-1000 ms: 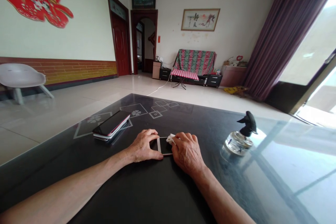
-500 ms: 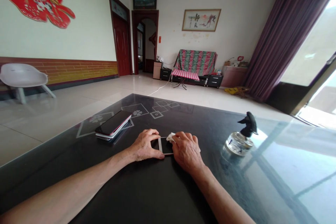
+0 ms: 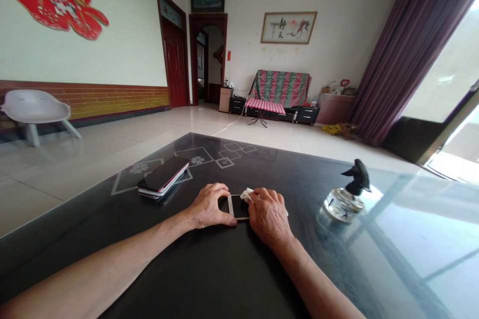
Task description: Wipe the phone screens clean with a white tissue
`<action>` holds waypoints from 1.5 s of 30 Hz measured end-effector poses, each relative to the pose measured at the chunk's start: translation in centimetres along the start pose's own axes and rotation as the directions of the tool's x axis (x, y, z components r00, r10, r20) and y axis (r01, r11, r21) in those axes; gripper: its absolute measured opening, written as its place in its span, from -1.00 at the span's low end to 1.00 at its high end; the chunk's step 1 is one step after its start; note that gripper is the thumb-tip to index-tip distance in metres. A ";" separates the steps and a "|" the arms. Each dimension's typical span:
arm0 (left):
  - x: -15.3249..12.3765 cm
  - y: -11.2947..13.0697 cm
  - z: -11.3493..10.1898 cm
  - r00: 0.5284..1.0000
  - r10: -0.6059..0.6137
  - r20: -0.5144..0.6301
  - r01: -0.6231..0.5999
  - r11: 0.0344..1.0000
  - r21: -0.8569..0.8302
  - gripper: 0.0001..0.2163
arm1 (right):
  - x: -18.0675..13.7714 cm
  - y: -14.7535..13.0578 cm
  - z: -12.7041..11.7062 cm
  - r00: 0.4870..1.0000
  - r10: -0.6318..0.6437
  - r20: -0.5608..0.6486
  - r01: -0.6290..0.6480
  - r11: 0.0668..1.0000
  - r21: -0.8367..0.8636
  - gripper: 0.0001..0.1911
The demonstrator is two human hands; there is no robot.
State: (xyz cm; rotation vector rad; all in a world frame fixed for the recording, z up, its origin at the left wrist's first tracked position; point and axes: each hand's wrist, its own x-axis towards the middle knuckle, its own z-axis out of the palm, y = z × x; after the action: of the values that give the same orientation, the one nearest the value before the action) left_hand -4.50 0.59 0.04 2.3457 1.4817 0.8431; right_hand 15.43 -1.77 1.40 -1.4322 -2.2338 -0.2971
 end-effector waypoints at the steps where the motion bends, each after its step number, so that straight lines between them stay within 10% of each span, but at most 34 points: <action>1: 0.0 0.0 0.1 1.000 -0.004 -0.002 0.004 1.000 -0.002 -0.32 | 0.0 0.1 0.1 1.000 0.019 -0.005 -0.019 1.000 -0.017 -0.74; 13: 0.0 0.5 -0.2 1.000 -0.025 0.000 0.025 1.000 0.004 -0.36 | 0.1 -1.4 -0.5 0.976 -0.218 0.027 0.208 0.955 0.213 -0.68; 27: -0.3 0.7 -0.8 1.000 0.006 0.018 -0.007 1.000 0.009 -0.40 | -0.3 3.6 -0.2 0.986 0.154 -0.056 -0.161 0.973 -0.163 -0.71; 45: -0.1 0.7 -0.6 1.000 -0.020 0.020 0.020 1.000 0.005 -0.41 | -0.5 -0.8 -1.0 0.970 -0.245 -0.003 0.238 0.940 0.246 -0.71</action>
State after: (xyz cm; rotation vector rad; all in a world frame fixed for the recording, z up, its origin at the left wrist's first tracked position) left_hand -4.36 0.08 0.82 2.3316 1.4990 0.8099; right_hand 15.17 -2.92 2.10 -1.0425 -2.3759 -0.0747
